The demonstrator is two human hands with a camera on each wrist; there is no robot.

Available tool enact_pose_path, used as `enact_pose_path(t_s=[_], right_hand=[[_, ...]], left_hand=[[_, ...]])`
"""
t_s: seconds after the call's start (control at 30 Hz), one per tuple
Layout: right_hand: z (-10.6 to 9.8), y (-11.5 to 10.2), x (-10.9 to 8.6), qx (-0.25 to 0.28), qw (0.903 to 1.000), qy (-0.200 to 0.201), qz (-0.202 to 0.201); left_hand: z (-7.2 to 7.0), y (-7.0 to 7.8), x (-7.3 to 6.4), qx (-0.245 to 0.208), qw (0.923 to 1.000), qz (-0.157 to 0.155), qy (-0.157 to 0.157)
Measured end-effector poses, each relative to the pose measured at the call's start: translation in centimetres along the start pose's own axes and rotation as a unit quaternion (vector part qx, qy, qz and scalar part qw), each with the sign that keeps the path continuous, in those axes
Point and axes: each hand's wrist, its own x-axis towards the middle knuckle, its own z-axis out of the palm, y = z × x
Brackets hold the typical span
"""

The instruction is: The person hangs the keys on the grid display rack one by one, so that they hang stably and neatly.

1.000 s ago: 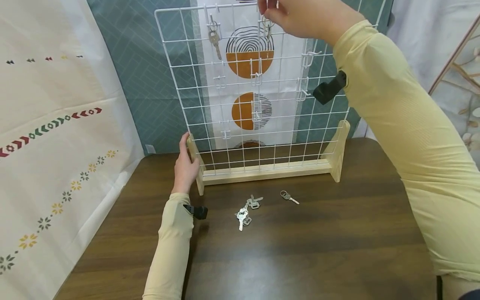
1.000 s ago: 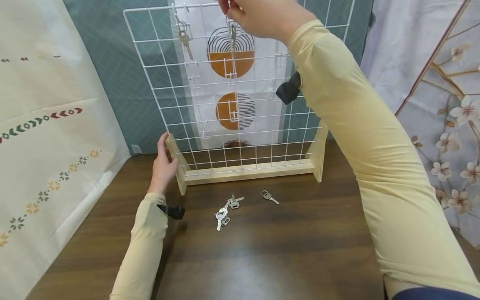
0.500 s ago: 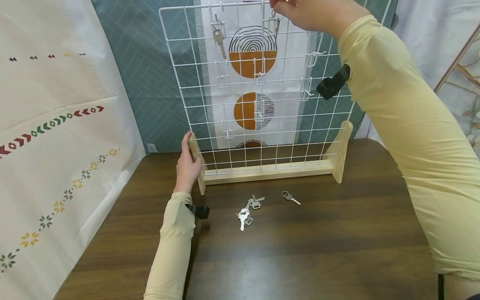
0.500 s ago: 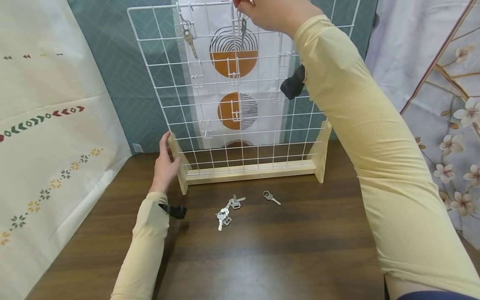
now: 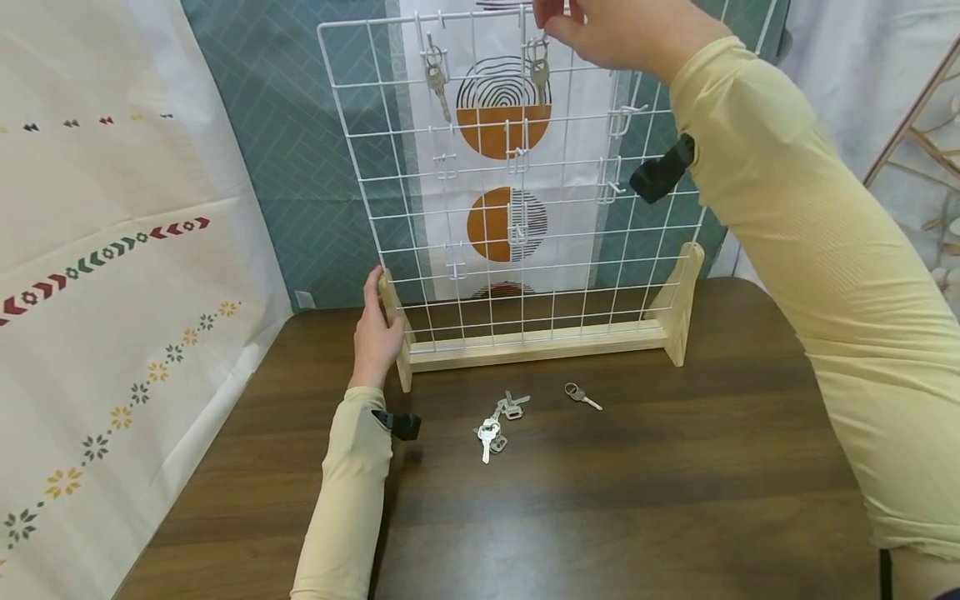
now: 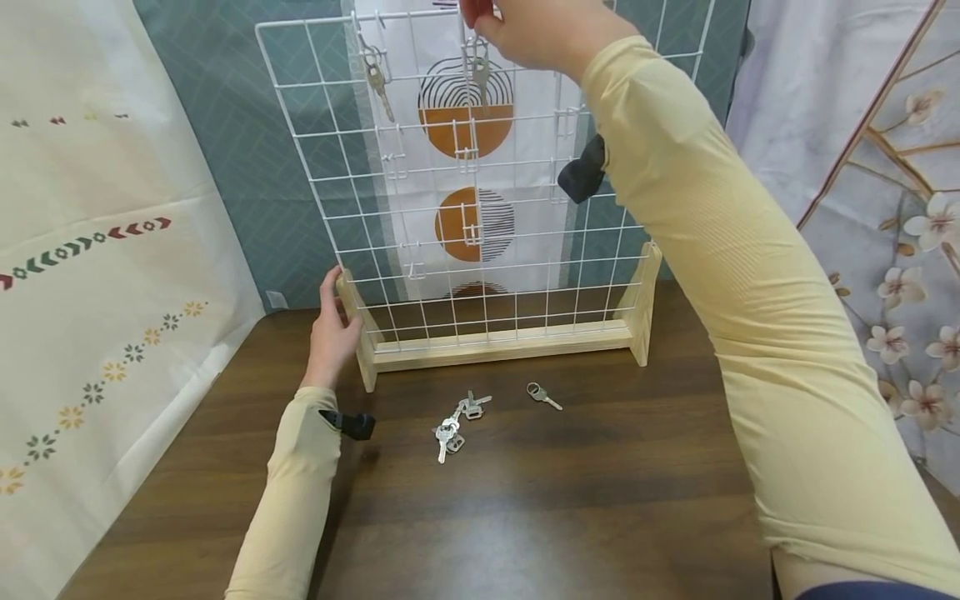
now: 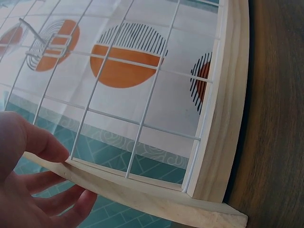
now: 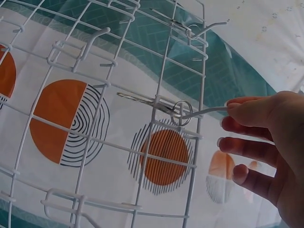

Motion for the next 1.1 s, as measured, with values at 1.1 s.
enact_pose_path(t_s=[1.1], right_hand=[[10.2,-1.3,-12.2,0.102,0.9822,-0.056,-0.148]], left_hand=[[-0.7,-0.3,0.1,0.020,0.9997,0.005,0.011]])
